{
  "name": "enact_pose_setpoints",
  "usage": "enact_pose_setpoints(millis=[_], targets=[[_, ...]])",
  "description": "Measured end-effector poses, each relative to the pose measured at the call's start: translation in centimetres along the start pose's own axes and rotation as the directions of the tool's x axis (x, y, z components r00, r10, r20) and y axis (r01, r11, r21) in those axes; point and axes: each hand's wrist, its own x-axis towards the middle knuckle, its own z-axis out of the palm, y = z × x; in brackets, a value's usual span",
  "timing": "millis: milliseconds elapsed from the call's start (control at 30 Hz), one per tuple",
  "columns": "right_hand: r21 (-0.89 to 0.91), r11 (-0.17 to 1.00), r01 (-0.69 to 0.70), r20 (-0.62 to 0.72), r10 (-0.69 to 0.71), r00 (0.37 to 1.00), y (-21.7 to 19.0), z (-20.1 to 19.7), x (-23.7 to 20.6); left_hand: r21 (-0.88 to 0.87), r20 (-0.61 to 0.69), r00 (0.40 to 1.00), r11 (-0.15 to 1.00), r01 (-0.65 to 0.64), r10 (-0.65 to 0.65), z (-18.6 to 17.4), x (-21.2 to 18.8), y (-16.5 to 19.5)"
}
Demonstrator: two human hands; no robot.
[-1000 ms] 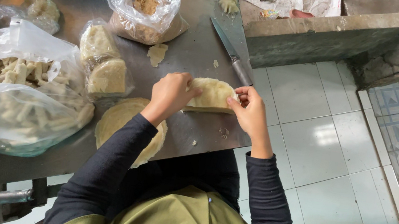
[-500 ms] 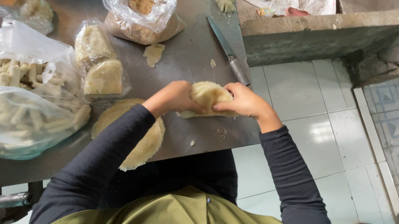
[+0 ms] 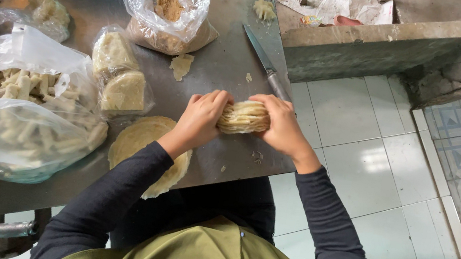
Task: The person peels thin pastry sheets apart from round dough discs on a metal table, tears off small edge pieces, and stacks the separated sheets. They cut one dough disc into pieces with a knife, then wrap the stack of sheets in a clear plastic bag.
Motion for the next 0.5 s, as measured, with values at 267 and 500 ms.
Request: enact_pose_setpoints(millis=[267, 500], targets=[[0.258, 0.932, -0.253, 0.162, 0.217, 0.963, 2.6, 1.5, -0.3, 0.008, 0.028, 1.0, 1.0, 0.003, -0.004, 0.3, 0.1, -1.0], [0.604, 0.71, -0.362, 0.315, 0.205, 0.927, 6.6, 2.1, 0.3, -0.141, 0.089, 0.972, 0.963, 0.228, -0.217, -0.1, 0.8, -2.3]])
